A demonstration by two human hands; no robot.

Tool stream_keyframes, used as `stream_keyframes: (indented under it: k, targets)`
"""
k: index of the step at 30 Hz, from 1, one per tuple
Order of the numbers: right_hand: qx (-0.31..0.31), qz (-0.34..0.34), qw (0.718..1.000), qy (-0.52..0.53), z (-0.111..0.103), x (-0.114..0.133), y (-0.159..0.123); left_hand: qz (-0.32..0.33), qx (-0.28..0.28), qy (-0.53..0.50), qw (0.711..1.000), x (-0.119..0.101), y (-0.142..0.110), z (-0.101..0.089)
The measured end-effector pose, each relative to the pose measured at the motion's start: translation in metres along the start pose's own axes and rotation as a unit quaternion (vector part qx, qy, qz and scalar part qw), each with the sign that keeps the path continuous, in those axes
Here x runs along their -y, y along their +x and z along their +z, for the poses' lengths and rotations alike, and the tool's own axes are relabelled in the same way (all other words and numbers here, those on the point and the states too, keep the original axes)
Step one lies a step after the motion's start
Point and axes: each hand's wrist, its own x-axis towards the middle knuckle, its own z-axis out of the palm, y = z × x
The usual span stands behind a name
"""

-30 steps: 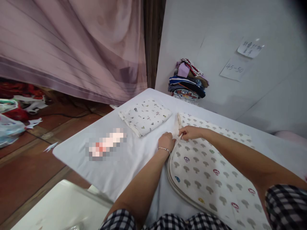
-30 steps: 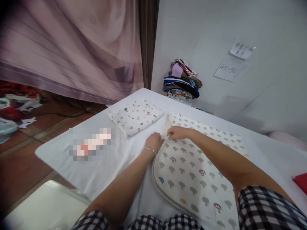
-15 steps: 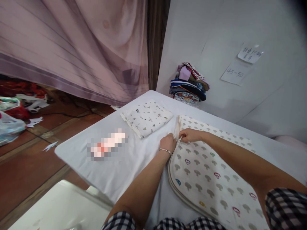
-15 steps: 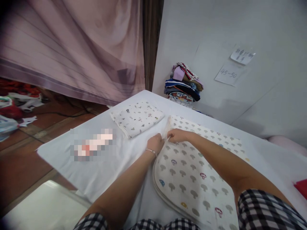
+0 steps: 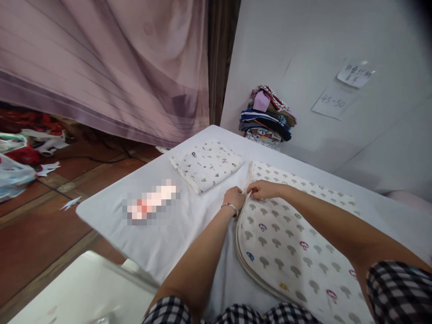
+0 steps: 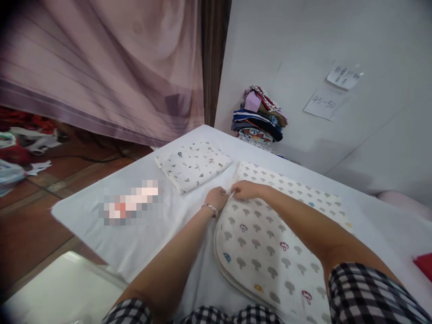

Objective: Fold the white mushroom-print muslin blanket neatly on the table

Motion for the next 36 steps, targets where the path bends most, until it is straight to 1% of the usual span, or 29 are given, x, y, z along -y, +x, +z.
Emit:
stream_keyframes:
  k: [3, 5, 10, 12, 16, 18, 24, 30, 36]
  targets:
    - [-0.012, 0.007, 1.000, -0.006, 0.002, 0.001, 0.002, 0.017, 0.015, 0.006, 1.000, 0.000, 0.000, 0.000]
    - [-0.018, 0.009, 1.000, -0.008, 0.003, 0.002, 0.002, 0.023, 0.014, 0.015, 1.000, 0.000, -0.001, 0.002]
    - [-0.009, 0.022, 1.000, 0.003, 0.003, 0.002, 0.002, 0.015, -0.027, 0.062, 0.998, 0.001, -0.002, 0.007]
    - [-0.007, 0.028, 0.999, 0.018, 0.004, 0.002, 0.003, 0.015, -0.030, 0.057, 0.998, 0.000, -0.002, 0.007]
    - [-0.016, 0.052, 0.998, 0.025, 0.006, 0.004, 0.005, 0.017, -0.015, 0.025, 0.999, 0.000, -0.002, 0.005]
    - [-0.019, 0.056, 0.998, 0.032, 0.007, 0.005, 0.005, 0.021, -0.015, 0.025, 0.999, 0.000, -0.002, 0.005]
    - [0.032, 0.105, 0.993, 0.053, 0.004, 0.006, 0.007, 0.027, -0.030, 0.044, 0.998, -0.001, -0.003, 0.007]
    - [0.046, 0.099, 0.993, 0.036, 0.001, 0.010, 0.013, 0.035, -0.006, 0.009, 0.999, -0.002, -0.003, 0.006]
    - [0.038, 0.109, 0.992, 0.043, 0.004, 0.005, 0.015, 0.039, 0.027, 0.013, 0.999, -0.001, -0.002, 0.005]
